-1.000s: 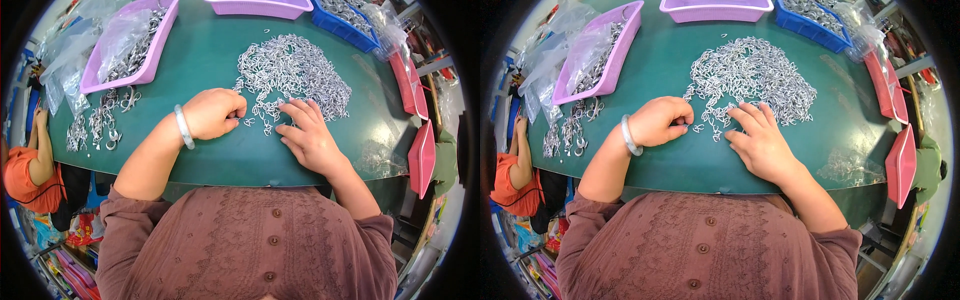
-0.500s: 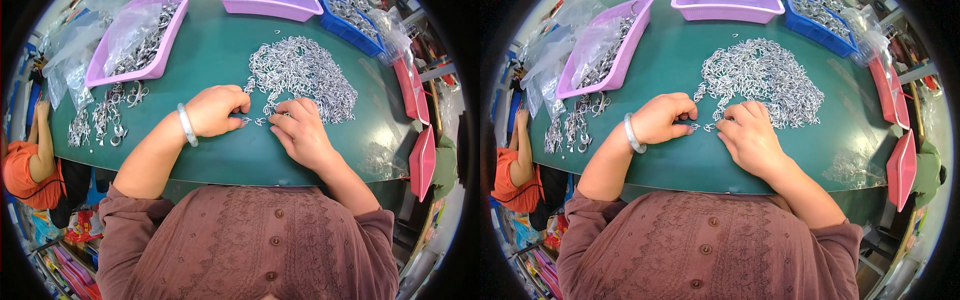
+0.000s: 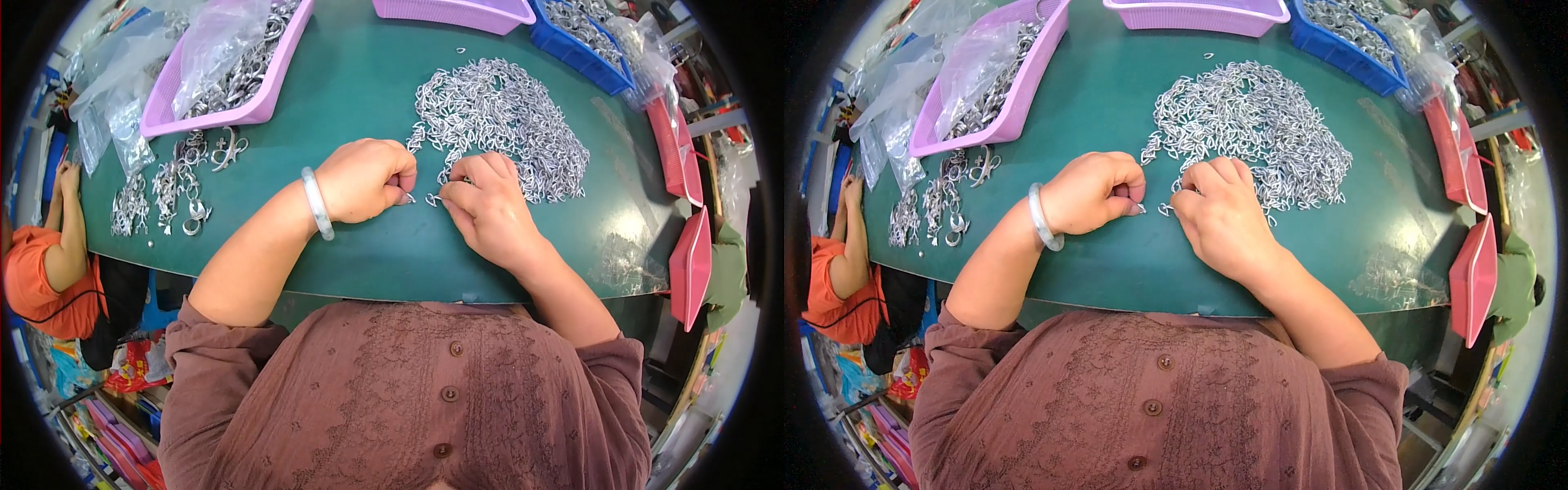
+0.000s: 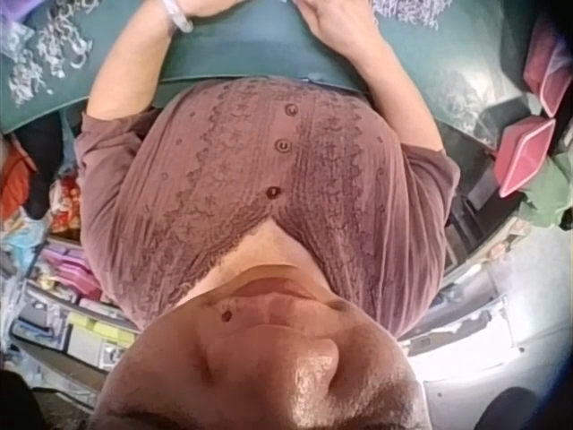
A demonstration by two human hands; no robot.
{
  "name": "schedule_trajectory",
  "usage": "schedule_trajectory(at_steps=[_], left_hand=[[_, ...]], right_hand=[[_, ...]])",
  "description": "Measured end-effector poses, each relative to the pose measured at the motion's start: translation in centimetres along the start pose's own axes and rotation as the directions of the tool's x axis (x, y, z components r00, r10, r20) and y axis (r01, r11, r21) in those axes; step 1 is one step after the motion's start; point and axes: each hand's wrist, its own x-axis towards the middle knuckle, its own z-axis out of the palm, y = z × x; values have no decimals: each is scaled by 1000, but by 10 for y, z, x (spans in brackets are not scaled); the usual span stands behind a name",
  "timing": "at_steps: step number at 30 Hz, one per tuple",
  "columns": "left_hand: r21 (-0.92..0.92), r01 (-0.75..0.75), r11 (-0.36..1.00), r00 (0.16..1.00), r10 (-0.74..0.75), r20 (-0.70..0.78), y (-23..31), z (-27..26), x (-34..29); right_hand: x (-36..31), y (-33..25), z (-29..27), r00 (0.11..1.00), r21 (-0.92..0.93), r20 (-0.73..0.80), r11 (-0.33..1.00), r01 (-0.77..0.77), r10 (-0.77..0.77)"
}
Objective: The person spreads a pile of small metal pieces on the table and separates individual pieces from the pile by hand.
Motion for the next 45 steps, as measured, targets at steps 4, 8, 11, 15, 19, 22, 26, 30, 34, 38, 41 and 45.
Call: schedule_trajectory(at_steps=[4,8,11,15,19,22,26,30,34,38,41,45], left_hand=[[-25,-33,999,999,34,10,-6,-1,0],[-21,-36,999,998,35,-52,-9,-3,1],[-48,5,999,995,-10,-101,-12,-4,1],[9,-78,997,996,78,-29,-9,-6,-2],[60,-36,998,999,34,28,-6,-6,-2],[66,-41,997,998,38,44,-8,-10,-4],[116,-12,993,998,5,62,-10,-13,-4],[44,-44,998,999,45,-5,-7,-10,-4],[82,-100,992,995,99,18,-5,-4,-3],[65,-91,994,995,88,48,-5,-6,-4],[73,-72,995,995,66,73,-7,-8,-6],[23,-67,997,990,64,123,-6,-13,-6]], right_hand=[[-1,-2,-4,1000,25,-25,1000,-6,7],[-7,-7,-13,999,77,27,997,17,-19],[-15,-10,-12,994,64,74,995,75,-79],[-13,-13,-18,994,74,77,995,72,-78],[-6,-13,-12,996,66,57,996,66,-70],[0,-15,-5,998,53,27,997,58,-60],[2,-14,0,998,36,38,998,46,-48],[2,-14,0,995,-1,82,999,50,-50],[0,-9,-7,992,-22,99,996,81,-78],[-5,0,-17,999,-1,29,999,-39,39],[-7,2,-22,996,2,37,996,-84,84],[-8,0,-21,997,-9,57,999,-46,47]])
